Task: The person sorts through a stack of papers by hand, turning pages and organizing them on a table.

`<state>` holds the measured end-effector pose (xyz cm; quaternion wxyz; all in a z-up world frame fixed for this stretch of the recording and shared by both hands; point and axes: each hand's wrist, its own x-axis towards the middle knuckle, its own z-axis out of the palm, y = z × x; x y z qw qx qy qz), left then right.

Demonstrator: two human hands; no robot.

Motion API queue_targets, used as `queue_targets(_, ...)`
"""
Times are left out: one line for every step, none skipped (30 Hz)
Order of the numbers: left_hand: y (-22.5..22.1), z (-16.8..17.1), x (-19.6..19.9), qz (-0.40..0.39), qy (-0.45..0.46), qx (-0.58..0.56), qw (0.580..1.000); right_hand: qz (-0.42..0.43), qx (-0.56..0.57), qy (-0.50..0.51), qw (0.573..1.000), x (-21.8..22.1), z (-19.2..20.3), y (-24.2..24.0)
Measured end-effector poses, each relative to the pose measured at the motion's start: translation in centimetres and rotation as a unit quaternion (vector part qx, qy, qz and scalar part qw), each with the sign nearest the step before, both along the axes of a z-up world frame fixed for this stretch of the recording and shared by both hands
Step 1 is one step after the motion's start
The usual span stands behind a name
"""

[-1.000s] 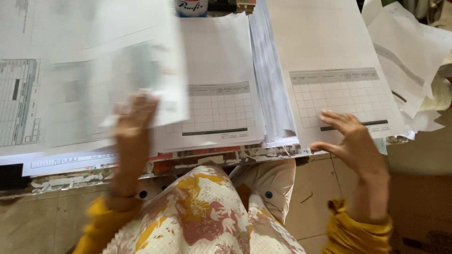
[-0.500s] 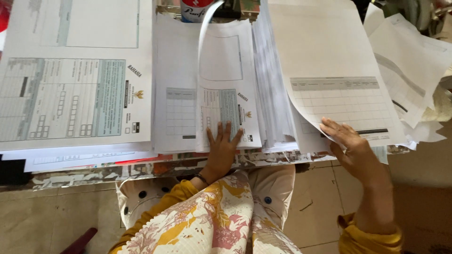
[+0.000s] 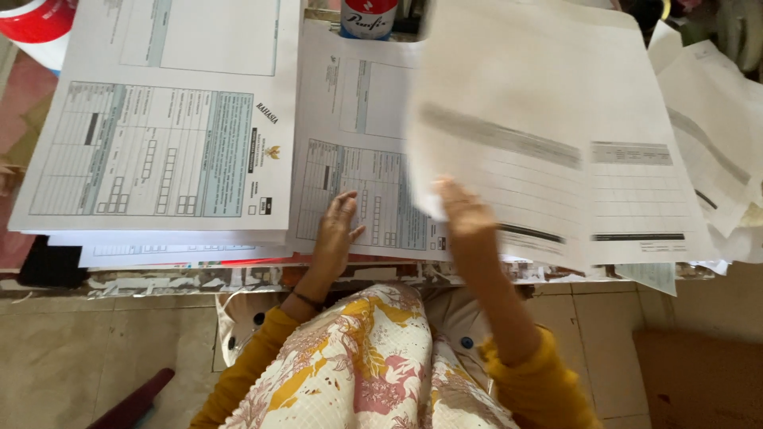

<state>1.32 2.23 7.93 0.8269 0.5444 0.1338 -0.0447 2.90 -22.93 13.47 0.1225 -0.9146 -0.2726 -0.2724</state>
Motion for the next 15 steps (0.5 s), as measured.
queue_targets(0.6, 1.1, -0.7, 0.001, 0.001, 0.001, 1.000, 0.001, 0.001, 0.001, 1.000, -0.2, -1.0, 2.7)
queue_targets(1.2, 2.2, -1.3, 0.036, 0.001, -0.021, 0.999, 0.000, -0.018, -0.008, 1.000, -0.5, -1.9, 5.4)
queue_targets(1.8, 3.4, -1.9, 0.070, 0.000, -0.043, 0.997, 0.000, -0.038, -0.016, 0.999, -0.7, -2.9, 8.2)
queue_targets(2.8, 3.2, -2.5, 0.073, 0.001, -0.043, 0.996, 0.002, -0.037, -0.016, 0.999, -0.8, -4.8, 9.6)
queue_targets(3.8, 3.1, -3.0, 0.055, -0.004, 0.104, 0.993, 0.021, -0.063, -0.006, 0.998, -1.0, -6.7, 11.1)
queue_targets(5.0, 3.0, -3.5, 0.038, -0.008, 0.249, 0.968, 0.041, -0.088, 0.002, 0.995, -1.0, -8.6, 12.7)
queue_targets(4.9, 3.0, -4.1, 0.042, -0.008, 0.250, 0.967, 0.045, -0.087, 0.001, 0.995, -1.3, -8.8, 12.9)
queue_targets(5.0, 2.9, -4.5, -0.001, -0.095, 0.297, 0.950, 0.043, -0.056, 0.036, 0.997, -1.5, -9.0, 13.4)
queue_targets(5.2, 2.9, -5.0, -0.044, -0.181, 0.341, 0.922, 0.041, -0.025, 0.071, 0.996, -1.7, -9.1, 13.8)
queue_targets(4.7, 0.7, -4.8, -0.039, -0.179, 0.343, 0.921, 0.047, -0.024, 0.070, 0.996, -1.3, -9.2, 13.6)
queue_targets(4.2, -1.5, -4.6, -0.096, -0.215, 0.493, 0.838, 0.029, -0.012, 0.066, 0.997, -1.0, -9.3, 13.4)
queue_targets(3.5, -3.8, -4.7, -0.153, -0.242, 0.623, 0.728, 0.008, -0.001, 0.065, 0.998, -1.1, -9.6, 12.9)
queue_targets(3.1, -5.1, -4.9, -0.153, -0.238, 0.624, 0.729, 0.012, -0.001, 0.068, 0.998, -1.5, -8.0, 12.9)
queue_targets(2.6, -6.1, -4.6, -0.109, -0.280, 0.645, 0.702, 0.015, 0.023, 0.072, 0.997, -1.5, -6.3, 12.9)
queue_targets(2.1, -7.2, -4.3, -0.066, -0.320, 0.664, 0.673, 0.019, 0.047, 0.075, 0.996, -1.6, -4.5, 12.8)
